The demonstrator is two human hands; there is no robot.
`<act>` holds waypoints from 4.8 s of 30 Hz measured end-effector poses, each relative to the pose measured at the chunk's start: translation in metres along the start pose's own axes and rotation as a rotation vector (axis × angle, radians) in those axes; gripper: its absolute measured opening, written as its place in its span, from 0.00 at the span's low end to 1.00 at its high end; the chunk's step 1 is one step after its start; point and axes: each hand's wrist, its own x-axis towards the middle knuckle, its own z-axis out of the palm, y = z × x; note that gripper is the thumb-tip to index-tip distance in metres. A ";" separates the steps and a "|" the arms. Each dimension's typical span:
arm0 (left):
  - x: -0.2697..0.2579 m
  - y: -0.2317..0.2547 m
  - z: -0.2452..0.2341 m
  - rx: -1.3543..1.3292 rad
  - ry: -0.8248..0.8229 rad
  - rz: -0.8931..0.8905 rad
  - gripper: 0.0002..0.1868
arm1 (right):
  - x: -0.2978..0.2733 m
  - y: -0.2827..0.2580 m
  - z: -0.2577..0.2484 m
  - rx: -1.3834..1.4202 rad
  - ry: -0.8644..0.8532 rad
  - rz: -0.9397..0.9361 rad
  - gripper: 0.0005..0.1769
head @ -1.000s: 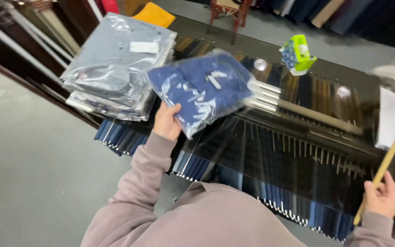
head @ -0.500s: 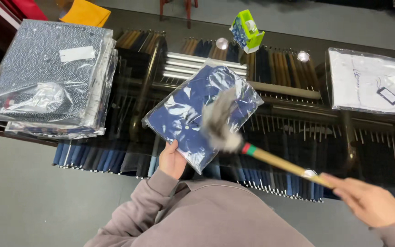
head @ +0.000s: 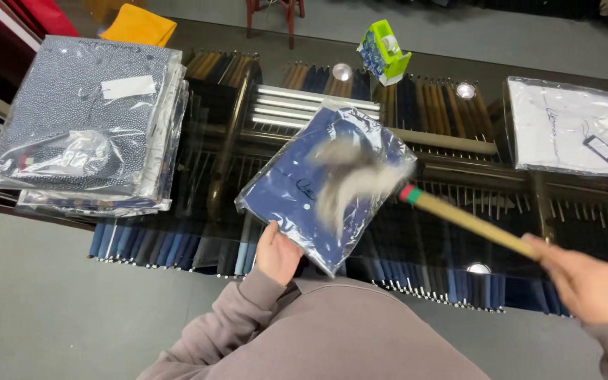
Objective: The person picks up several packaged shirts one at a time from a glass counter, dusts each side of the packaging using a feather duster, and then stacks the dusted shirts back onto the counter.
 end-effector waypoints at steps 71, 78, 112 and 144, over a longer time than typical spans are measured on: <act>0.083 0.210 0.073 1.623 0.553 0.274 0.32 | 0.325 0.138 -0.032 0.497 -0.114 -0.306 0.23; 0.086 0.215 0.069 1.610 0.494 0.278 0.33 | 0.283 0.114 -0.041 0.407 -0.329 -0.281 0.31; 0.016 0.154 0.207 1.898 -0.292 0.976 0.24 | 0.146 0.046 0.045 1.336 0.587 -0.247 0.28; 0.018 0.000 -0.007 2.695 -0.151 1.033 0.48 | 0.166 -0.144 0.000 0.113 0.585 -0.250 0.31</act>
